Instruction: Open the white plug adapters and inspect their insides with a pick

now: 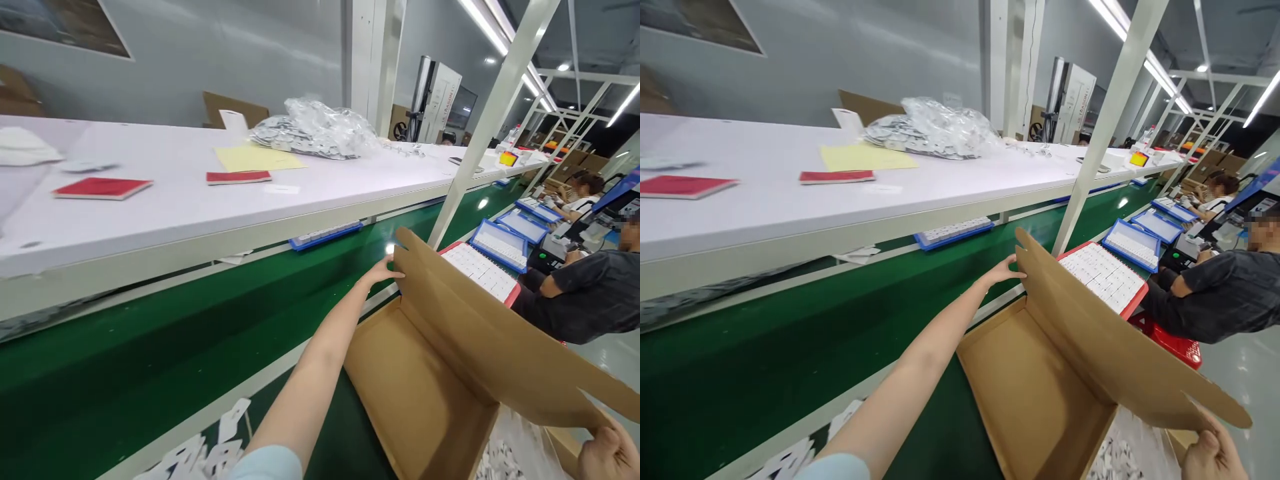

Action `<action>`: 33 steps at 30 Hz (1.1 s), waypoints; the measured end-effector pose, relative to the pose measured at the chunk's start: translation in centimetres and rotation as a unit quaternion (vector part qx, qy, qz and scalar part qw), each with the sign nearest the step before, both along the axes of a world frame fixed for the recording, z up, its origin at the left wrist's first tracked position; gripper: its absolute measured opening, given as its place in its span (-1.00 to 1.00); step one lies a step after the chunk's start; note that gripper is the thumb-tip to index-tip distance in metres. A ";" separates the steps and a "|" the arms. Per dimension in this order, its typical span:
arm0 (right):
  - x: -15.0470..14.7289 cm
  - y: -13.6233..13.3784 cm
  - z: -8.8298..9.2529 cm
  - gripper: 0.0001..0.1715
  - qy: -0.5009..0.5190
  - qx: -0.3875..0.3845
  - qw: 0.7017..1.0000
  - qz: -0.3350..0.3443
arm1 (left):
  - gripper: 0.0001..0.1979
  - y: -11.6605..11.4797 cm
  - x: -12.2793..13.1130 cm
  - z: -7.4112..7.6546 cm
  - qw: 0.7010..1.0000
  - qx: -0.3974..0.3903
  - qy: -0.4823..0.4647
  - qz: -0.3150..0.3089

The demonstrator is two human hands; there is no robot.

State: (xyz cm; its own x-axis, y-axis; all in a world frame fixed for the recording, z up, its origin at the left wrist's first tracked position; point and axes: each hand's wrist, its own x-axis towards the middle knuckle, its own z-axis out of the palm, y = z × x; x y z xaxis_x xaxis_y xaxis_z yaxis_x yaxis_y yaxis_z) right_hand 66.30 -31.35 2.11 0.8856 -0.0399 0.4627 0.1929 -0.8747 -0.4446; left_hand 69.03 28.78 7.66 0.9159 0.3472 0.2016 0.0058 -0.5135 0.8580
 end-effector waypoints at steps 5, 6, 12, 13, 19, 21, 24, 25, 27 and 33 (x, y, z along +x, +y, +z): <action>-0.5 4.5 1.4 -0.16 0.163 0.208 0.962 -0.077 | -0.63 -0.9 0.9 -2.9 0.999 -0.020 0.035 -0.025; -0.9 5.6 2.0 -0.13 0.187 0.255 0.946 -0.069 | -0.63 -1.3 0.6 -3.6 0.999 -0.016 0.046 -0.015; -4.4 12.2 2.3 0.08 0.192 0.331 0.924 -0.011 | -0.66 -4.3 -3.0 -6.6 0.996 0.022 0.082 0.033; -5.1 13.3 1.6 0.06 0.199 0.331 0.922 -0.004 | -0.67 -4.4 -3.6 -6.8 0.996 0.029 0.079 0.036; -5.8 15.1 -1.8 -0.25 0.230 0.325 0.911 0.106 | -0.63 -2.0 -6.4 -6.0 0.989 0.068 0.042 0.128; -4.0 13.1 -1.1 -0.26 0.237 0.317 0.910 0.127 | -0.60 -0.8 -6.8 -5.6 0.983 0.068 0.032 0.165; -0.4 9.5 0.7 -0.29 0.267 0.302 0.901 0.162 | -0.55 0.4 -7.0 -5.3 0.981 0.050 0.020 0.187; 0.7 8.7 1.3 -0.29 0.279 0.299 0.896 0.174 | -0.54 0.7 -6.8 -5.3 0.982 0.040 0.017 0.185; 2.6 7.7 2.1 -0.29 0.302 0.293 0.886 0.193 | -0.54 1.3 -6.1 -5.0 0.986 0.017 0.011 0.166; 5.0 8.3 2.5 -0.33 0.348 0.263 0.874 0.215 | -0.62 3.9 -3.2 -3.6 0.996 -0.045 0.034 0.076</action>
